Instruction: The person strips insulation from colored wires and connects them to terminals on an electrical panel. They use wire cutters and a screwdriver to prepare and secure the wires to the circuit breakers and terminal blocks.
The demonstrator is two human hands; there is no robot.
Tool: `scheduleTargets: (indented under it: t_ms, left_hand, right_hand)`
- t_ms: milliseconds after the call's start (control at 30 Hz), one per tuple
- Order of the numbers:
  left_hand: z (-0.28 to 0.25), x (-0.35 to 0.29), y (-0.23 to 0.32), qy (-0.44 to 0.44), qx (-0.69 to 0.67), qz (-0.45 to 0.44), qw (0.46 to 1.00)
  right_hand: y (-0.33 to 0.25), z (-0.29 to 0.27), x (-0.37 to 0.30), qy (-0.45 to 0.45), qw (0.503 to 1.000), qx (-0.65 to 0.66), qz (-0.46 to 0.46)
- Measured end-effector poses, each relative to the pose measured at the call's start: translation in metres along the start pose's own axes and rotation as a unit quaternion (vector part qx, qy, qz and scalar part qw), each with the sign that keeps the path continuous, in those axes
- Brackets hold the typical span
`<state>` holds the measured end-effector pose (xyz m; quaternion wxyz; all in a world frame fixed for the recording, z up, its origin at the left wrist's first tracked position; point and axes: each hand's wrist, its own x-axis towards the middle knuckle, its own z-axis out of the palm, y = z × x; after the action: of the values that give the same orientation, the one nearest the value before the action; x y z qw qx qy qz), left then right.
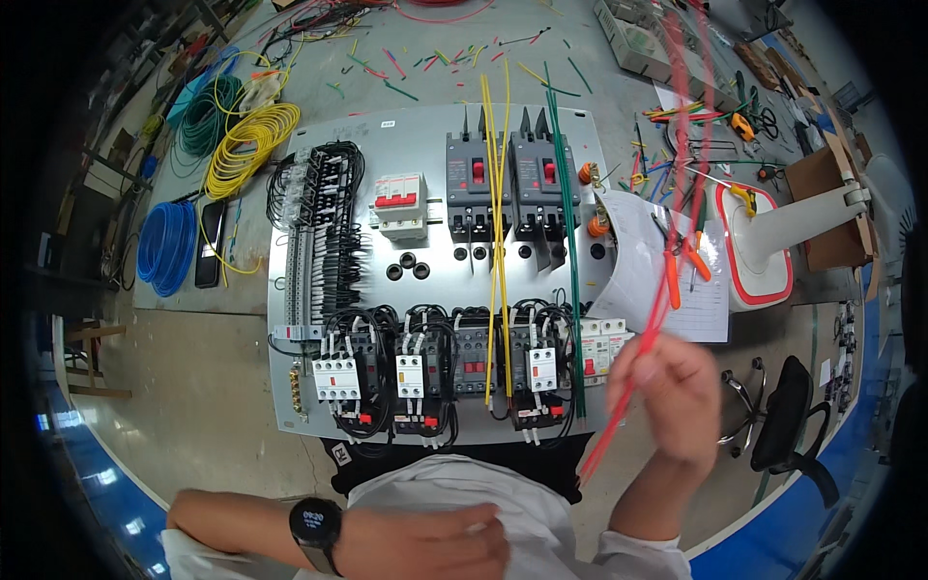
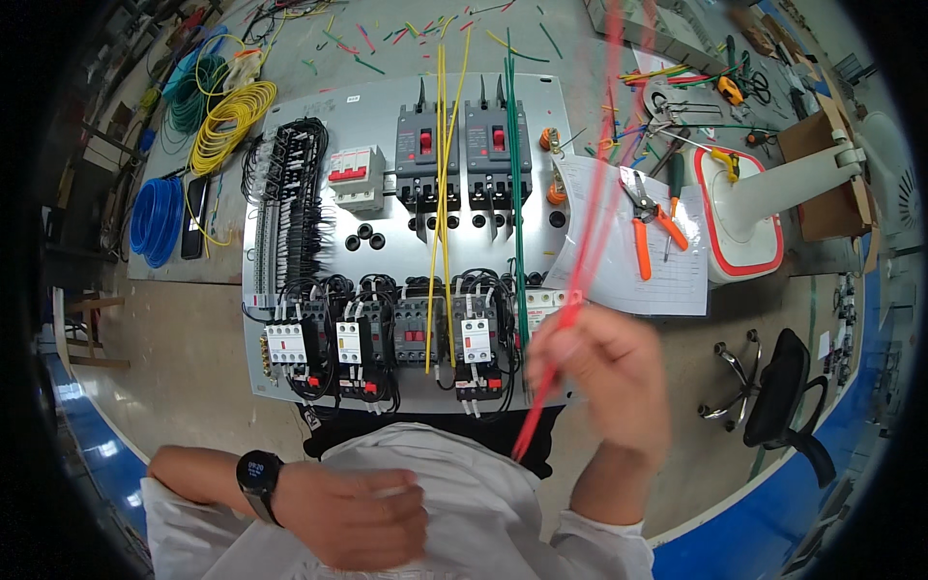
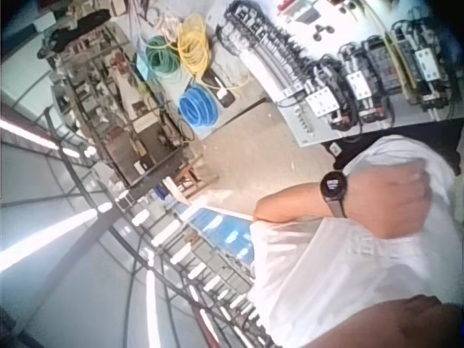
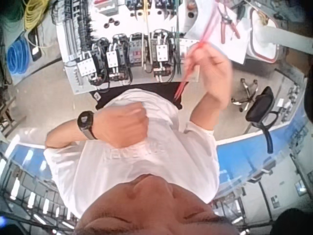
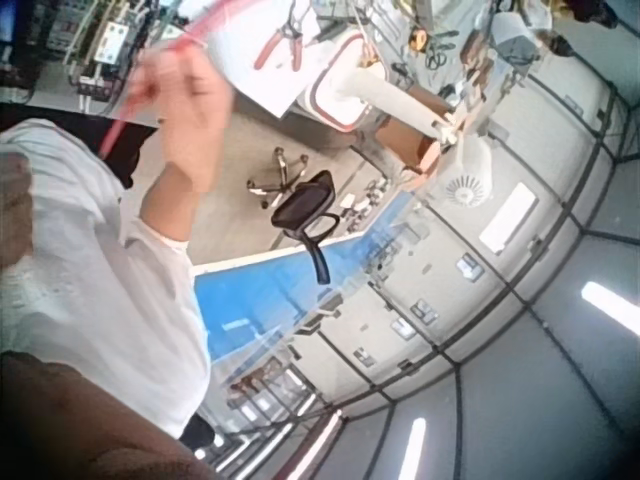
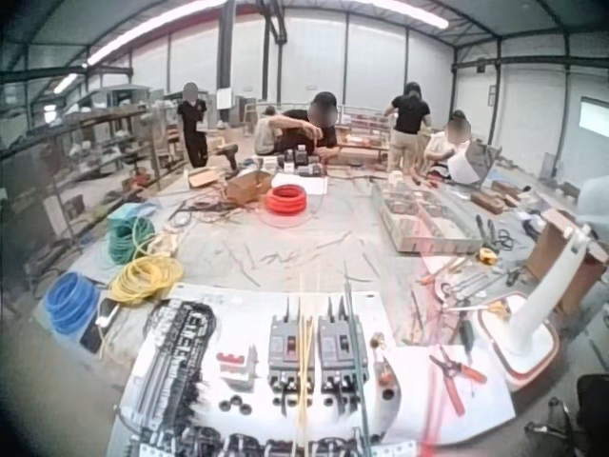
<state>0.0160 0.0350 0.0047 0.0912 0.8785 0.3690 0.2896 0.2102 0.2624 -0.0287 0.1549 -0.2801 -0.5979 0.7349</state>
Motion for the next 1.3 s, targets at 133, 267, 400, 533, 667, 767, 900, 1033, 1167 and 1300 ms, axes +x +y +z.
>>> scheduleTargets:
  t_ms: [133, 267, 400, 533, 667, 767, 900, 1033, 1167, 1300]
  left_hand:
    - [0.005, -0.031, 0.006, 0.024, 0.017, -0.143, 0.989]
    - [0.01, -0.054, 0.001, 0.082, 0.04, -0.219, 0.972]
    - [0.013, -0.065, 0.002, 0.119, 0.04, -0.286, 0.95]
    - [0.013, -0.067, 0.002, 0.13, 0.031, -0.322, 0.937]
    - [0.016, -0.066, 0.002, 0.152, 0.014, -0.352, 0.924]
    - [0.013, -0.057, -0.004, 0.16, 0.004, -0.349, 0.923]
    - [0.01, -0.048, -0.009, 0.166, 0.008, -0.344, 0.924]
    - [0.012, -0.047, -0.013, 0.16, 0.01, -0.348, 0.924]
    - [0.016, -0.049, -0.015, 0.164, 0.013, -0.363, 0.917]
    - [0.024, -0.06, -0.017, 0.188, -0.019, -0.374, 0.908]
  right_hand:
    - [0.0, -0.036, 0.019, 0.089, 0.994, -0.065, 0.017]
    - [0.005, -0.058, 0.039, 0.11, 0.988, -0.098, 0.054]
    - [0.012, -0.073, 0.068, 0.112, 0.981, -0.146, 0.068]
    - [0.012, -0.074, 0.088, 0.124, 0.967, -0.21, 0.079]
    - [0.011, -0.074, 0.099, 0.109, 0.968, -0.208, 0.093]
    - [0.012, -0.079, 0.109, 0.116, 0.967, -0.208, 0.093]
    - [0.012, -0.1, 0.123, 0.166, 0.942, -0.278, 0.093]
    - [0.026, -0.134, 0.141, 0.183, 0.921, -0.338, 0.064]
    - [0.039, -0.153, 0.156, 0.192, 0.833, -0.515, 0.064]
    - [0.041, -0.15, 0.163, 0.21, 0.759, -0.613, 0.061]
